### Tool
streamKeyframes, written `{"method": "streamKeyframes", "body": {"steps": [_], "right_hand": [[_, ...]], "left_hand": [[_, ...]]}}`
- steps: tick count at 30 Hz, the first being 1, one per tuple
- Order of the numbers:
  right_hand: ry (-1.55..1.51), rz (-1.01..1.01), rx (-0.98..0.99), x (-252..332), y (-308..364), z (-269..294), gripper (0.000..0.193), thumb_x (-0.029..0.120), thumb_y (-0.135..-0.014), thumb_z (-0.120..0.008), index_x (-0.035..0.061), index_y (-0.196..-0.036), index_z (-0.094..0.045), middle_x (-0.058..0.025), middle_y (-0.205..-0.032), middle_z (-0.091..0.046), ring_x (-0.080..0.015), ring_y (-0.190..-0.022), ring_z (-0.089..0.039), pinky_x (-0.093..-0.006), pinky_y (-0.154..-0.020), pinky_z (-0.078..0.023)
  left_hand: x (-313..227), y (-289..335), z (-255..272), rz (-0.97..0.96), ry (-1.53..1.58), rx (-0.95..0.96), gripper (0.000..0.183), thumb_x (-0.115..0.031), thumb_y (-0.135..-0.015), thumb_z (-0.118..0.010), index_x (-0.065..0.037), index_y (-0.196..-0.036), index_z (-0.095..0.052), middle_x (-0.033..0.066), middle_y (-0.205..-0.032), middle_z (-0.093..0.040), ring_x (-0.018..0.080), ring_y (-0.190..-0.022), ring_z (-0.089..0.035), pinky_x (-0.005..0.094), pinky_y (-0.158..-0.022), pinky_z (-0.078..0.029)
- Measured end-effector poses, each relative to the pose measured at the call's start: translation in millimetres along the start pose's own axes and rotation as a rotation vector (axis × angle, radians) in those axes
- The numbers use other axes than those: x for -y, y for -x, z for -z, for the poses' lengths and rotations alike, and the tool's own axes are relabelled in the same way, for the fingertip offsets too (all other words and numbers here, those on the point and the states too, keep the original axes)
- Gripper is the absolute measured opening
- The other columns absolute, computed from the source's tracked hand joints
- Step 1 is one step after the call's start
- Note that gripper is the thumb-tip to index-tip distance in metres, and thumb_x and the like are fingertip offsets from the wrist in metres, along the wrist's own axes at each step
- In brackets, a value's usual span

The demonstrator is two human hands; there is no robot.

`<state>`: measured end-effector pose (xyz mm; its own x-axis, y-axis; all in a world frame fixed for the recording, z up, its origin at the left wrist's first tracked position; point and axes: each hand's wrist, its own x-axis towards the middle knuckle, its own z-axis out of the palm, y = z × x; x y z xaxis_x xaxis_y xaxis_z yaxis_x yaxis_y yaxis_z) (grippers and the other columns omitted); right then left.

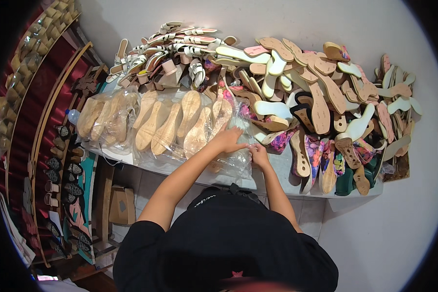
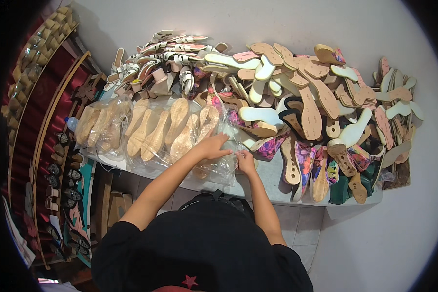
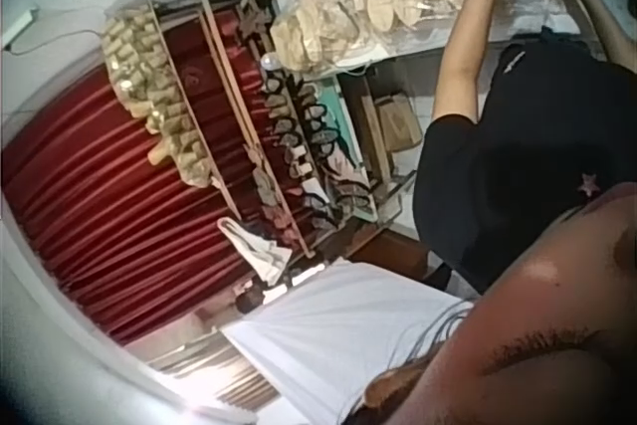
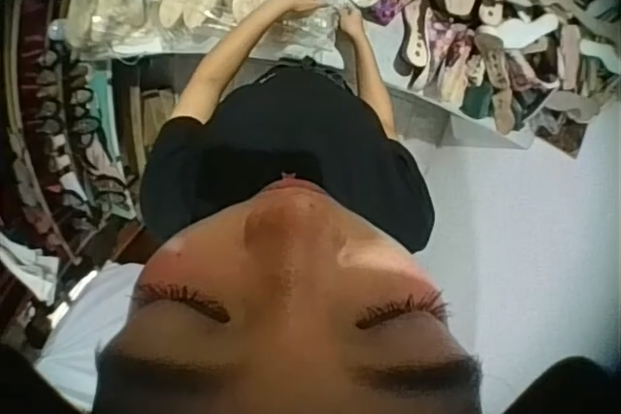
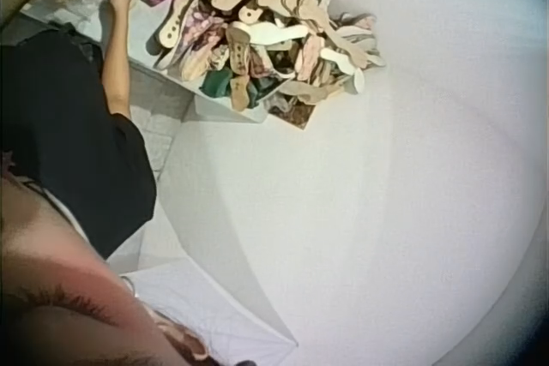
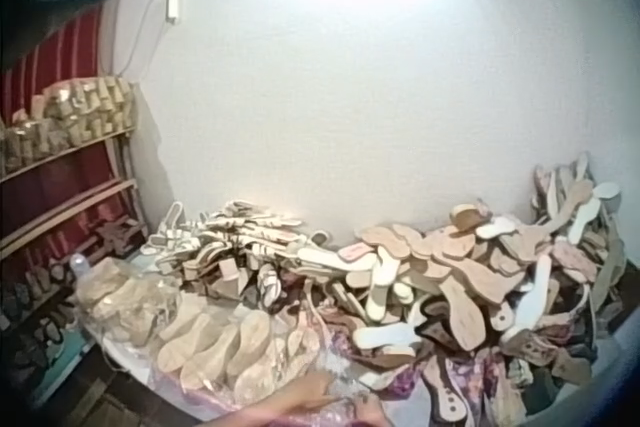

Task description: Sorting and packing wooden shoe soles and insoles into plastic bags.

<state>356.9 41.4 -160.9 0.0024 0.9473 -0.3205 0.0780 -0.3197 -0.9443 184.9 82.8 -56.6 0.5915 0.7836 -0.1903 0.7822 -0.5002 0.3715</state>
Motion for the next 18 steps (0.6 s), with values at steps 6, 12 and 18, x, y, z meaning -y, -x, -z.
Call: {"method": "streamKeyframes", "body": {"steps": [6, 12, 18], "right_hand": [[-0.082, -0.008, -0.022, 9.5, 5.5, -5.4, 0.012, 0.015, -0.082, -0.054, 0.0033, -0.083, -0.054, 0.0008, -0.059, -0.047, -0.0068, -0.047, -0.043, -0.0204, -0.041, -0.035], [-0.158, 0.011, -0.019, 11.4, 4.1, -10.9, 0.014, 0.017, -0.084, -0.054, 0.0039, -0.086, -0.053, 0.0009, -0.059, -0.047, -0.0065, -0.048, -0.042, -0.0203, -0.042, -0.035], [-0.234, -0.041, -0.027, 15.7, 5.7, -10.9, 0.014, 0.015, -0.084, -0.054, 0.0029, -0.090, -0.051, 0.0003, -0.057, -0.047, -0.0074, -0.044, -0.042, -0.0218, -0.038, -0.032]], "left_hand": [[-18.4, 5.0, -23.5, 0.038, -1.037, 0.405, 0.041, -0.028, -0.088, -0.034, -0.009, -0.122, -0.046, 0.0113, -0.133, -0.035, 0.0294, -0.127, -0.025, 0.0536, -0.102, 0.003], [5.9, 5.5, -52.9, -0.143, -0.886, -0.312, 0.038, -0.033, -0.080, -0.043, -0.005, -0.100, -0.060, 0.0156, -0.112, -0.054, 0.0294, -0.117, -0.037, 0.0454, -0.103, -0.013], [-10.6, 11.5, -10.7, -0.053, -0.147, 0.122, 0.045, -0.044, -0.076, -0.050, -0.004, -0.092, -0.060, 0.0137, -0.081, -0.062, 0.0267, -0.089, -0.057, 0.0458, -0.099, -0.023]]}}
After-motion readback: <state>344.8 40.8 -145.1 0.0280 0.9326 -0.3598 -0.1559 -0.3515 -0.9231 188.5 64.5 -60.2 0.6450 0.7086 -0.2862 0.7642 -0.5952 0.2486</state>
